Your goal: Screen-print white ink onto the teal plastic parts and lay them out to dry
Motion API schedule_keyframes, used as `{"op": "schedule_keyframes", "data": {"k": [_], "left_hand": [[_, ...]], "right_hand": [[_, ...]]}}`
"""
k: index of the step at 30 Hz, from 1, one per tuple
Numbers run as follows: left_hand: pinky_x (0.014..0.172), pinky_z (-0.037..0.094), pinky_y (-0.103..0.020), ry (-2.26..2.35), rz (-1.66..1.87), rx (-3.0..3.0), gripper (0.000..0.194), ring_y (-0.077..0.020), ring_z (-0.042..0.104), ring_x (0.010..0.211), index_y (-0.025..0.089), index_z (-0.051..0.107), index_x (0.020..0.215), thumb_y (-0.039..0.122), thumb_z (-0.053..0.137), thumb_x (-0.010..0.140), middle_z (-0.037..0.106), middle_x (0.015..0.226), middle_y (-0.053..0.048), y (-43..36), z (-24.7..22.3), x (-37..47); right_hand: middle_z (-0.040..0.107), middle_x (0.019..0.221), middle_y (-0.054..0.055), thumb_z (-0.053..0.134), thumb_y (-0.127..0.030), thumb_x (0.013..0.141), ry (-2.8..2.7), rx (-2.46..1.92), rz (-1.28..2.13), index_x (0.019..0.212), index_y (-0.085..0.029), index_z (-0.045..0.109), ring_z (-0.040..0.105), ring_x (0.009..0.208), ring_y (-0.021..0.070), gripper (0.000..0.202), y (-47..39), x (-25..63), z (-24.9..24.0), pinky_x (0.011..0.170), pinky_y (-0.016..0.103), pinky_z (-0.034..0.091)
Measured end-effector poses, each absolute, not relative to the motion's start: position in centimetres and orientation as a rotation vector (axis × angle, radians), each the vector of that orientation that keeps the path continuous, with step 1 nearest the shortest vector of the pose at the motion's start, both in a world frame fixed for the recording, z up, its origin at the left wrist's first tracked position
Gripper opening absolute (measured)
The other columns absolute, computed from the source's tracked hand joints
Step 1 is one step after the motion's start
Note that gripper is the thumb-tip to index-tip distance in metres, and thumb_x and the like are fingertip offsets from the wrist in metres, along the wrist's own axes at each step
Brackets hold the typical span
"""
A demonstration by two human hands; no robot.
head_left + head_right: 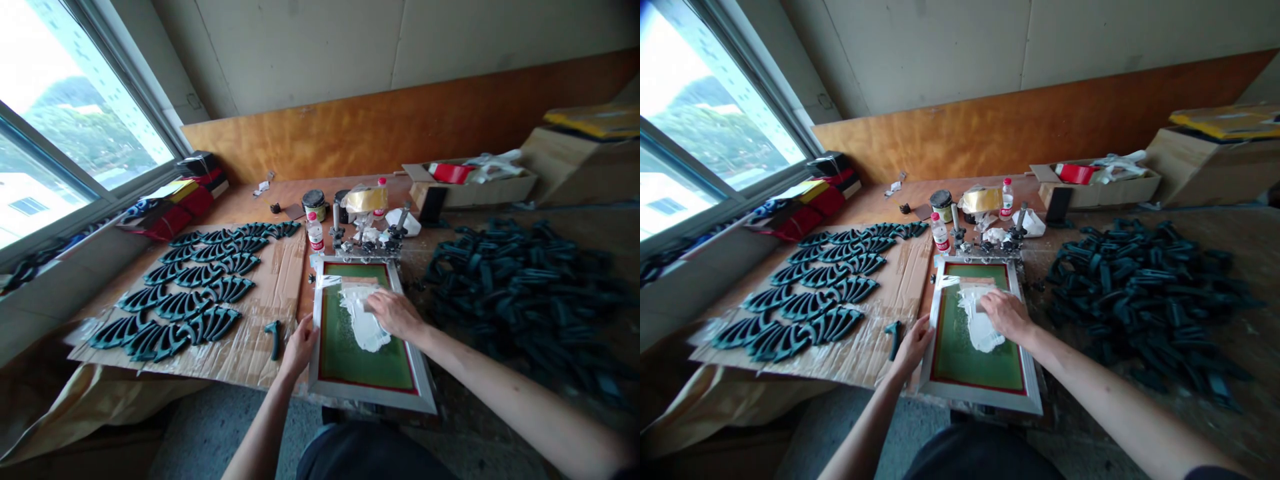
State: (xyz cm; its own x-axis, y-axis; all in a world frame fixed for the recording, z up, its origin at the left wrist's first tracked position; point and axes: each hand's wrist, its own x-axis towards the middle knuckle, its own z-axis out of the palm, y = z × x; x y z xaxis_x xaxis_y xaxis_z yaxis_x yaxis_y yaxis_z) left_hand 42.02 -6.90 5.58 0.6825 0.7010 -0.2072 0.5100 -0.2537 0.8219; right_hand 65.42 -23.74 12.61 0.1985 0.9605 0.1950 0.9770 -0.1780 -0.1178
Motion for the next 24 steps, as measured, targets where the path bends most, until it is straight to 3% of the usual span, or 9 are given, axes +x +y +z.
{"op": "schedule_keyframes", "data": {"k": [5,9,14,19,24], "left_hand": [[0.062,0.039,-0.025,0.959,0.238,1.948,0.054,-0.0150,0.055,0.064,0.015,0.052,0.133,0.046,0.043,0.090,0.055,0.067,0.002,-7.1,5.9,42.1],[0.060,0.038,-0.025,0.954,0.257,1.944,0.052,-0.0149,0.054,0.063,0.015,0.054,0.131,0.045,0.045,0.089,0.055,0.067,0.002,-7.2,6.2,42.1],[0.060,0.041,-0.024,0.952,0.310,1.836,0.052,-0.0153,0.056,0.064,0.016,0.057,0.129,0.047,0.050,0.087,0.060,0.069,0.000,-7.3,5.9,42.0],[0.059,0.042,-0.024,0.937,0.333,1.688,0.058,-0.0153,0.057,0.064,0.016,0.058,0.128,0.051,0.058,0.081,0.061,0.067,0.000,-7.3,6.1,42.1],[0.051,0.038,-0.022,0.868,0.336,1.528,0.080,-0.0128,0.052,0.054,0.014,0.048,0.137,0.057,0.065,0.073,0.059,0.062,0.003,-7.1,9.6,42.0]], "right_hand": [[0.063,0.079,0.005,0.047,-0.007,0.084,-2.232,-1.803,-0.052,0.082,-0.018,0.062,0.055,0.077,0.0174,0.019,-27.4,64.2,12.0,0.066,0.028,0.040],[0.063,0.076,0.001,0.055,-0.011,0.082,-2.154,-1.896,0.101,0.078,-0.020,0.062,0.055,0.077,0.0165,0.013,-27.2,64.9,13.2,0.064,0.027,0.040],[0.066,0.090,0.008,0.043,-0.008,0.088,-2.047,-1.778,-0.262,0.097,-0.016,0.066,0.058,0.087,0.0189,0.026,-27.8,63.5,10.8,0.073,0.029,0.045],[0.067,0.087,0.004,0.054,-0.019,0.090,-2.072,-1.793,-0.034,0.100,-0.020,0.067,0.061,0.085,0.0182,0.017,-27.9,63.8,11.7,0.073,0.028,0.048],[0.064,0.106,0.004,0.064,-0.035,0.087,-1.768,-2.143,-0.073,0.137,-0.030,0.051,0.064,0.083,0.0191,0.052,-21.8,67.3,16.8,0.070,0.029,0.051]]}}
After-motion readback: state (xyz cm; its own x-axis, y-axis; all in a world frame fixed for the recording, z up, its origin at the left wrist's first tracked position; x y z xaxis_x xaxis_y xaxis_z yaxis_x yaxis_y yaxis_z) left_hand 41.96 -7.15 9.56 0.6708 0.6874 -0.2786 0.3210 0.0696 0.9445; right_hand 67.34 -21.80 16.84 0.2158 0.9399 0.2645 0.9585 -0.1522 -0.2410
